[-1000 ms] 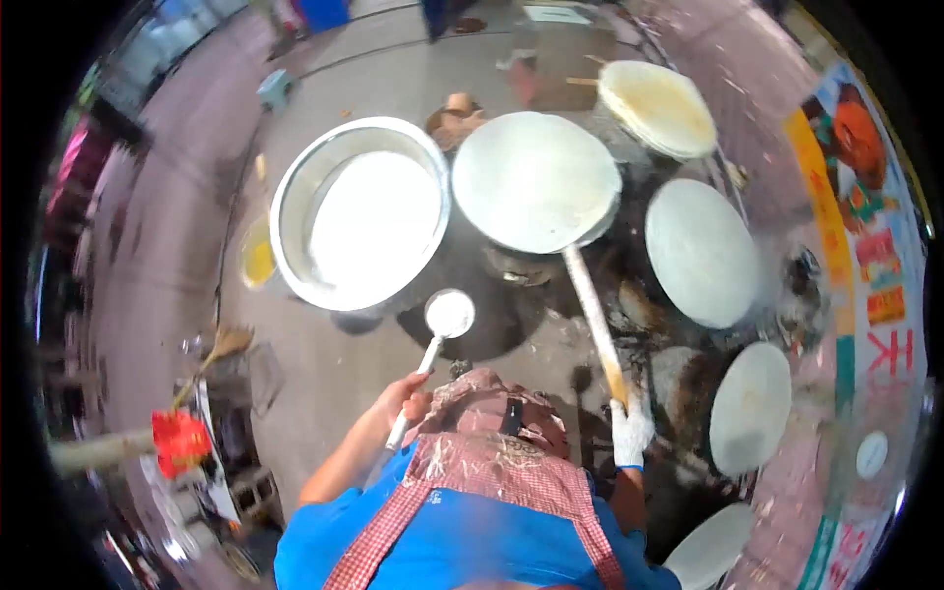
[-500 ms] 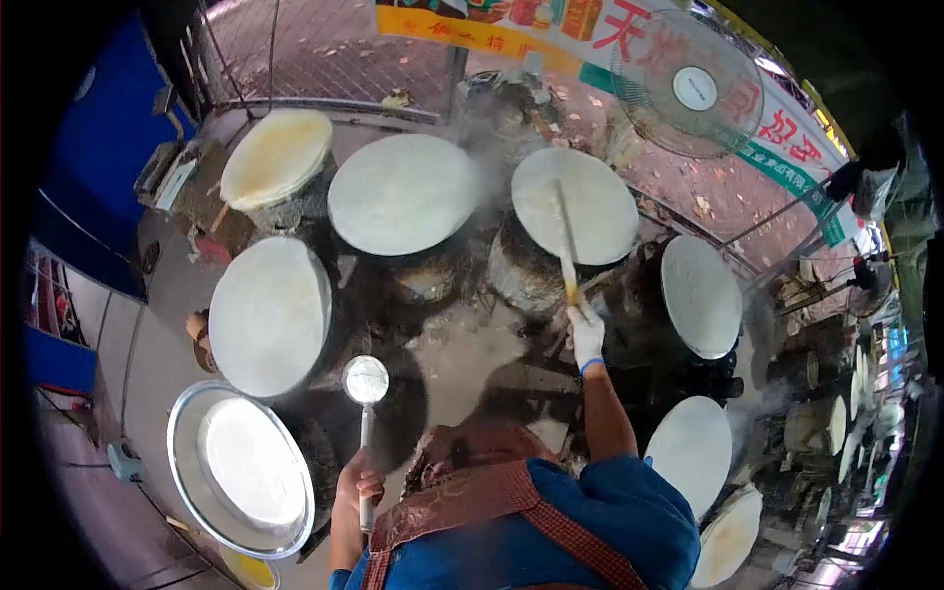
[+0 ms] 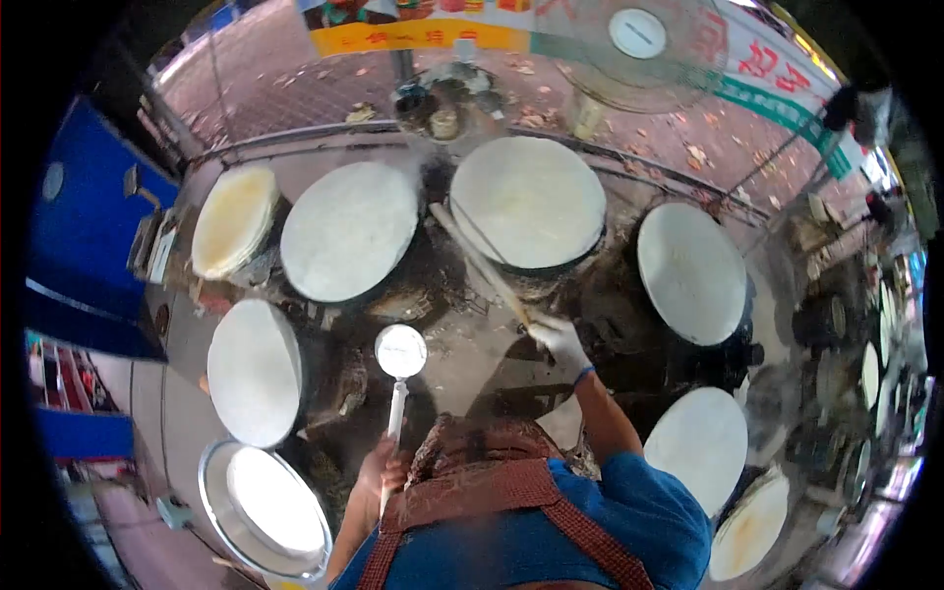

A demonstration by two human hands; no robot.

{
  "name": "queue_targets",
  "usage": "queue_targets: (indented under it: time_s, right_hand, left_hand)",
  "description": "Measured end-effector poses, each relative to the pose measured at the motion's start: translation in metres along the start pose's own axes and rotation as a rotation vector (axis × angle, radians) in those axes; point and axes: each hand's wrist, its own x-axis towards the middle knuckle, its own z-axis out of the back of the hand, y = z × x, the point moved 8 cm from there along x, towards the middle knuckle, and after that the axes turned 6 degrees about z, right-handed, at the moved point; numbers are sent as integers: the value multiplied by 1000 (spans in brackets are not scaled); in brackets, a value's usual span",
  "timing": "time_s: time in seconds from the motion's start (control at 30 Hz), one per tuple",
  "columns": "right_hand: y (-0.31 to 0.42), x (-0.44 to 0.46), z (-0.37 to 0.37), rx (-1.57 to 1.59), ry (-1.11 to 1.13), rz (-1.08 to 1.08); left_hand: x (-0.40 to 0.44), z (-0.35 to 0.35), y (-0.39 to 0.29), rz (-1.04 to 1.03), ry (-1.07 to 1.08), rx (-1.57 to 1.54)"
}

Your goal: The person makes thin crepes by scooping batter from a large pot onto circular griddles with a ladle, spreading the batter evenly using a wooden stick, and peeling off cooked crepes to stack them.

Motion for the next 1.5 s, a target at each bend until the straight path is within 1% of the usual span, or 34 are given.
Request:
queue_targets:
  time_s: [0.07,0.1,0.13,0.2,0.23,0.27,0.33,0.37,0.47,0.5,0.53,0.6,0.67,0.7,0.73,0.77,0.8,0.83,0.87,0.93,0.97,1.03,1.07,1.13,1.17,1.2,1.27,1.33,1.37,1.47,1.5]
  right_hand:
    - [-18,-36,3,175,-85,86]
    - [-17,-64,6,145,-96,-96]
    - [-33,-82,15,78,-173,-103]
    - [-64,-111,31,-52,-347,-106]
    - [-57,-134,34,-68,-453,-178]
    - [-57,-155,35,-35,-510,-214]
    - [-57,-185,32,34,-620,-266]
    - [-51,-196,28,35,-688,-244]
    - [-37,-239,4,45,-947,-214]
    - [-62,-246,-1,13,-990,-226]
    - [-73,-251,-10,121,-1009,-233]
    - [-72,-272,-20,86,-1086,-335]
    - [-86,-309,1,-1,-1235,-213]
    - [-88,-322,13,7,-1282,-308]
    - [-99,-336,30,47,-1367,-333]
    - [-97,-348,55,-145,-1377,-266]
    - [-94,-360,67,65,-1457,-327]
    - [-80,-363,94,-248,-1531,-157]
    - [-92,-372,108,-243,-1559,-173]
    - [-80,-376,133,-437,-1502,-221]
    - [-80,-377,139,-451,-1457,-262]
    - [-69,-377,138,-619,-1342,-410]
    - [-62,-376,139,-707,-1284,-470]
    - [-42,-369,135,-737,-1168,-382]
    - [-49,-365,137,-755,-1110,-363]
    - [-38,-356,137,-781,-1065,-368]
    - [-26,-335,144,-722,-968,-379]
    - [-26,-308,160,-745,-943,-355]
    - [-24,-293,167,-759,-937,-346]
    - [-9,-239,180,-785,-941,-228]
    - [-4,-222,186,-847,-917,-181]
  left_hand:
    - [-1,-9,-6,-44,-1,388]
    - [3,20,-18,-56,-196,454]
    - [6,9,-22,-4,-277,529]
    - [42,58,-52,109,-382,660]
    - [48,3,-37,279,-141,575]
    - [58,6,-40,371,-139,563]
    - [66,-8,-39,478,-257,459]
    - [73,6,-43,581,-293,392]
    - [86,27,-53,695,-322,431]
    - [86,22,-53,736,-337,454]
    - [86,17,-55,754,-353,466]
    - [86,12,-55,851,-379,458]
    - [85,15,-32,922,-402,454]
    - [91,19,-36,902,-453,637]
    - [97,13,-31,852,-460,709]
    - [105,6,-25,801,-464,779]
    - [105,-1,-19,824,-402,812]
    - [105,-8,-14,843,-338,845]
    - [105,-15,-8,859,-274,877]
    - [113,-22,6,805,-280,825]
    - [119,-28,14,733,-282,840]
    - [125,-44,27,578,-295,866]
    - [127,-44,35,598,-294,749]
    - [131,-42,50,634,-281,509]
    - [136,-46,56,608,-262,494]
    - [138,-51,63,584,-250,479]
    - [139,-62,71,554,-260,461]
    - [144,-74,79,548,-283,456]
    - [145,-80,78,560,-223,532]
    - [162,-78,65,569,-342,512]
    - [177,-70,58,591,-311,580]
